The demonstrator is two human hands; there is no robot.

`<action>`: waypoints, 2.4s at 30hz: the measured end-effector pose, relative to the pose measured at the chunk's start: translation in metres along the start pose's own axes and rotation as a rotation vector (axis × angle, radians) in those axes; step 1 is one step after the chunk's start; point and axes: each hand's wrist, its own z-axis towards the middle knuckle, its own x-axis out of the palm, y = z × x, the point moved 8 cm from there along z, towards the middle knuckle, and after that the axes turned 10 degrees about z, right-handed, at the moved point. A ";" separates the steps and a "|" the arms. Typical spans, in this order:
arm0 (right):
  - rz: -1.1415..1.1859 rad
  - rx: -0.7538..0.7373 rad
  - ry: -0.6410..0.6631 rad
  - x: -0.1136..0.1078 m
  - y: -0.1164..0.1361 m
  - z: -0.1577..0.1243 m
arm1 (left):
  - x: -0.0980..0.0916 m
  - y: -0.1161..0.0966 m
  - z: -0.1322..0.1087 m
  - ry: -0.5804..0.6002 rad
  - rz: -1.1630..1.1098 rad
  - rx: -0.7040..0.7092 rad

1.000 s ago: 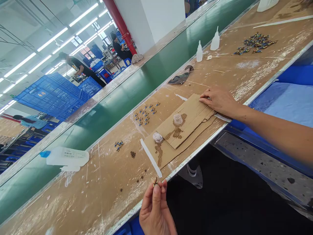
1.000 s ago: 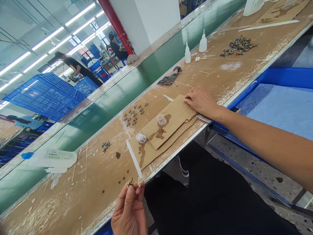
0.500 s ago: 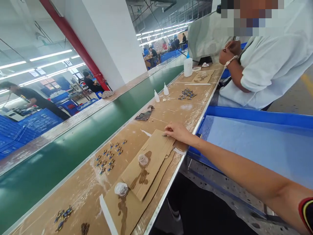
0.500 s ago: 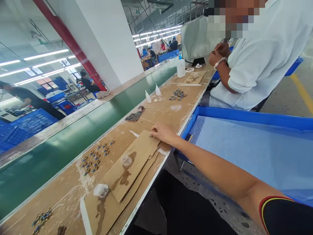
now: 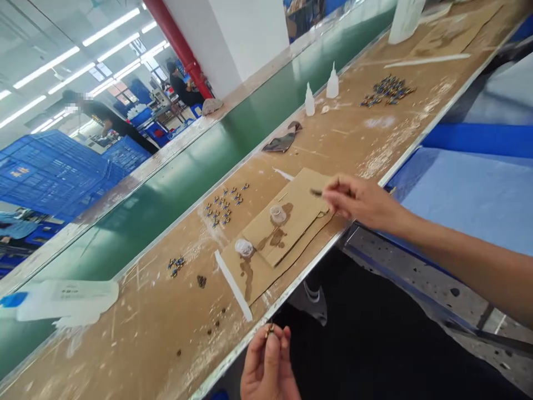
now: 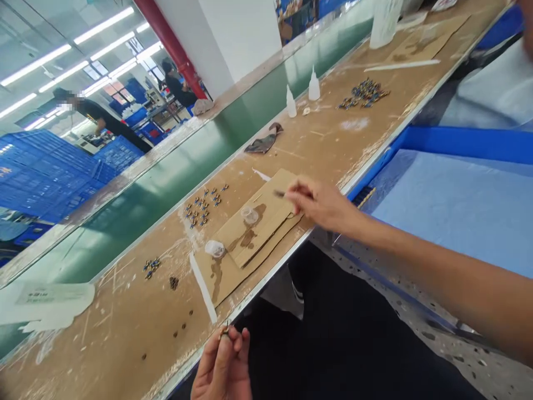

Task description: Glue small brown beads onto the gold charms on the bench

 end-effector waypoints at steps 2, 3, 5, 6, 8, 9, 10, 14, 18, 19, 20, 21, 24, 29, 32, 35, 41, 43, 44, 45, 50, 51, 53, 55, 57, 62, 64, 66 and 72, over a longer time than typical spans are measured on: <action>0.443 0.121 0.323 0.055 0.016 -0.046 | 0.003 0.009 -0.004 0.000 -0.039 -0.061; 0.600 0.213 0.486 0.082 0.024 -0.071 | 0.003 0.012 -0.007 0.004 -0.035 -0.077; 0.793 0.349 0.663 0.118 0.035 -0.109 | 0.000 0.016 -0.010 0.015 -0.010 -0.073; 0.813 0.363 0.715 0.129 0.039 -0.120 | -0.002 0.017 -0.011 0.020 0.008 -0.058; 0.760 0.355 0.771 0.139 0.040 -0.129 | -0.009 0.017 -0.011 0.028 0.044 -0.003; 0.707 0.337 0.792 0.140 0.039 -0.130 | -0.012 0.016 -0.011 0.039 0.064 0.031; 0.657 0.324 0.811 0.140 0.038 -0.130 | -0.013 0.015 -0.011 0.052 0.084 0.066; 0.609 0.337 0.881 0.140 0.035 -0.130 | -0.012 0.003 -0.013 0.107 0.137 0.197; 0.728 0.410 0.929 0.145 0.034 -0.138 | -0.005 -0.006 -0.017 0.159 0.147 0.261; 0.750 0.421 0.936 0.146 0.033 -0.140 | -0.004 -0.007 -0.017 0.174 0.152 0.266; 0.770 0.432 0.942 0.147 0.033 -0.141 | -0.003 -0.008 -0.018 0.188 0.160 0.272; 0.790 0.444 0.949 0.148 0.032 -0.143 | -0.002 -0.008 -0.018 0.201 0.170 0.278; 0.857 0.471 0.968 0.148 0.032 -0.145 | -0.002 -0.009 -0.019 0.225 0.186 0.302; 0.863 0.485 0.974 0.145 0.035 -0.143 | -0.001 -0.011 -0.020 0.230 0.183 0.305; 0.837 0.500 0.975 0.144 0.035 -0.143 | 0.001 -0.015 -0.021 0.230 0.193 0.318; 0.863 0.522 0.976 0.145 0.036 -0.144 | 0.004 -0.019 -0.023 0.253 0.218 0.348; 0.948 0.532 0.983 0.147 0.037 -0.145 | -0.005 -0.012 -0.021 0.214 0.213 0.350; 0.967 0.518 0.983 0.147 0.039 -0.145 | -0.011 -0.008 -0.021 0.197 0.200 0.364; 0.969 0.512 0.983 0.147 0.040 -0.144 | -0.014 -0.006 -0.021 0.187 0.194 0.371; 0.969 0.507 0.983 0.147 0.040 -0.144 | -0.016 -0.004 -0.021 0.178 0.194 0.376; 0.980 0.502 0.973 0.147 0.041 -0.143 | -0.017 -0.002 -0.022 0.186 0.236 0.429; 0.986 0.505 0.971 0.147 0.041 -0.142 | -0.017 -0.003 -0.022 0.186 0.241 0.435; 0.996 0.513 0.964 0.147 0.042 -0.142 | -0.017 -0.003 -0.022 0.176 0.241 0.434; 1.003 0.523 0.957 0.146 0.042 -0.141 | -0.018 -0.003 -0.021 0.165 0.242 0.430; 1.002 0.526 0.952 0.146 0.043 -0.142 | -0.018 -0.005 -0.021 0.169 0.246 0.441; 0.989 0.560 0.974 0.147 0.040 -0.147 | -0.017 -0.008 -0.021 0.184 0.246 0.469; 0.997 0.580 0.983 0.149 0.038 -0.149 | -0.017 -0.008 -0.021 0.179 0.252 0.481; 1.004 0.584 0.985 0.149 0.036 -0.148 | -0.017 -0.008 -0.021 0.178 0.258 0.489; 0.993 0.559 0.991 0.149 0.038 -0.145 | -0.017 -0.008 -0.020 0.177 0.254 0.485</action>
